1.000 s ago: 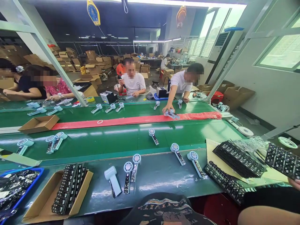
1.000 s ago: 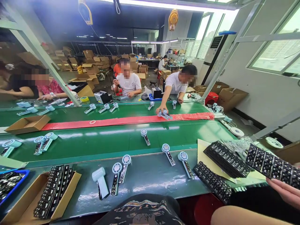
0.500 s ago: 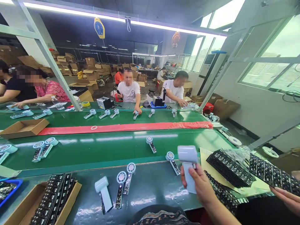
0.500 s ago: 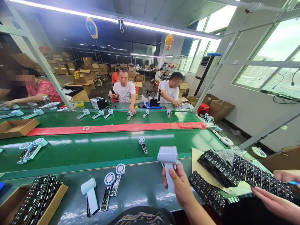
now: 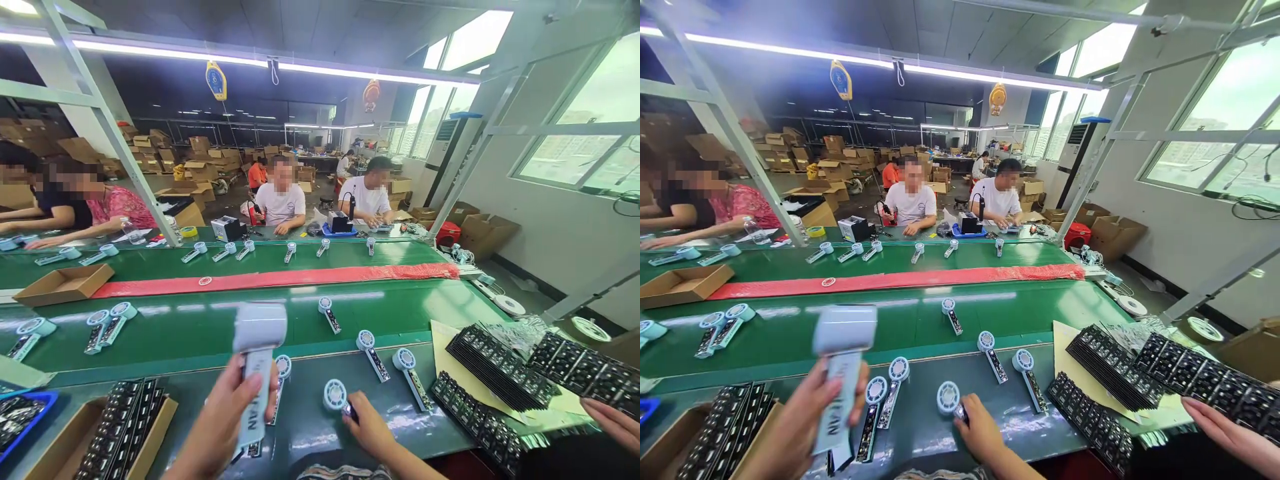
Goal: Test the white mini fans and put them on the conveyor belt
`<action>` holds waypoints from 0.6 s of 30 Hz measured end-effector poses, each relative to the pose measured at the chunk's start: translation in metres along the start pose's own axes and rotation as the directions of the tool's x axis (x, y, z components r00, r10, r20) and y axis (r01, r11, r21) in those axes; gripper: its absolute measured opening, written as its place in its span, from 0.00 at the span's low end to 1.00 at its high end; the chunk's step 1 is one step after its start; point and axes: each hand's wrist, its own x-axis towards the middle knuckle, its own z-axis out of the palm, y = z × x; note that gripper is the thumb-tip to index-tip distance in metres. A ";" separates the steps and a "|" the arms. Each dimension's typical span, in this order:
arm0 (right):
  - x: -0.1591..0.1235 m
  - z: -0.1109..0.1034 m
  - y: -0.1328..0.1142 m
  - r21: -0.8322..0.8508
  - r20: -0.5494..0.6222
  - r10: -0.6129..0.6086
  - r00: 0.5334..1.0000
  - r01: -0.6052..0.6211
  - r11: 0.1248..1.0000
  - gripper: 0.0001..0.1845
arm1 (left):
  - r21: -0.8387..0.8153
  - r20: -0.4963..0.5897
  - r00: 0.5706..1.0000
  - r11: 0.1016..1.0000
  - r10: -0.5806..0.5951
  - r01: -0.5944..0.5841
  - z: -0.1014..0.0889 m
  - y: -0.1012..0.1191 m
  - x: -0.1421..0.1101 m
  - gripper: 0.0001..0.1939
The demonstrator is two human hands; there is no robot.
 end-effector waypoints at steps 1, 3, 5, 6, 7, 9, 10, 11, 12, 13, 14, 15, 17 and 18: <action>0.000 0.007 0.001 -0.029 0.014 0.017 1.000 -0.017 0.999 0.18 | -0.068 0.048 0.999 0.998 -0.008 0.012 0.009 -0.007 0.005 0.18; -0.001 0.017 0.002 -0.072 0.028 0.056 0.998 -0.054 0.996 0.18 | -0.170 0.131 0.991 0.984 -0.036 0.058 0.029 -0.028 0.018 0.17; 0.000 0.018 0.002 -0.131 0.020 0.101 0.995 -0.097 0.987 0.21 | -0.133 0.165 0.981 0.983 -0.101 0.124 0.049 -0.053 0.029 0.22; 0.001 0.015 0.000 -0.139 -0.010 0.125 0.992 -0.125 0.982 0.24 | -0.073 0.168 0.976 0.985 -0.141 0.155 0.058 -0.065 0.033 0.27; 0.003 0.011 -0.005 -0.106 -0.051 0.141 0.989 -0.146 0.984 0.28 | -0.006 0.161 0.973 0.986 -0.166 0.170 0.066 -0.074 0.036 0.34; 0.006 -0.003 -0.024 0.125 -0.110 0.134 0.985 -0.120 0.985 0.32 | 0.137 0.146 0.976 0.980 -0.164 0.145 0.080 -0.085 0.038 0.44; 0.008 -0.011 -0.037 0.301 -0.114 0.101 0.988 -0.063 0.952 0.32 | 0.203 0.165 0.977 0.974 -0.135 0.100 0.087 -0.085 0.036 0.48; 0.009 -0.020 -0.053 0.476 -0.102 0.045 0.994 0.009 0.879 0.32 | 0.257 0.211 0.973 0.966 -0.096 0.039 0.093 -0.083 0.034 0.50; 0.009 -0.030 -0.069 0.612 -0.090 -0.017 0.996 0.069 0.788 0.34 | 0.300 0.277 0.959 0.953 -0.057 -0.030 0.099 -0.078 0.030 0.52; 0.009 -0.041 -0.085 0.697 -0.098 -0.050 0.994 0.104 0.710 0.37 | 0.331 0.358 0.933 0.938 -0.027 -0.099 0.104 -0.071 0.027 0.54; 0.007 -0.052 -0.098 0.749 -0.110 -0.044 0.993 0.112 0.653 0.40 | 0.347 0.444 0.896 0.923 -0.008 -0.164 0.107 -0.063 0.023 0.56; 0.004 -0.065 -0.107 0.779 -0.131 -0.005 0.991 0.106 0.618 0.41 | 0.352 0.526 0.850 0.909 0.006 -0.224 0.108 -0.055 0.020 0.57; -0.008 -0.095 -0.109 0.779 -0.207 0.104 0.973 0.100 0.618 0.39 | 0.333 0.642 0.766 0.882 0.047 -0.334 0.106 -0.041 0.017 0.54; -0.016 -0.113 -0.100 0.736 -0.287 0.132 0.949 0.130 0.664 0.37 | 0.311 0.670 0.737 0.870 0.084 -0.382 0.103 -0.037 0.017 0.51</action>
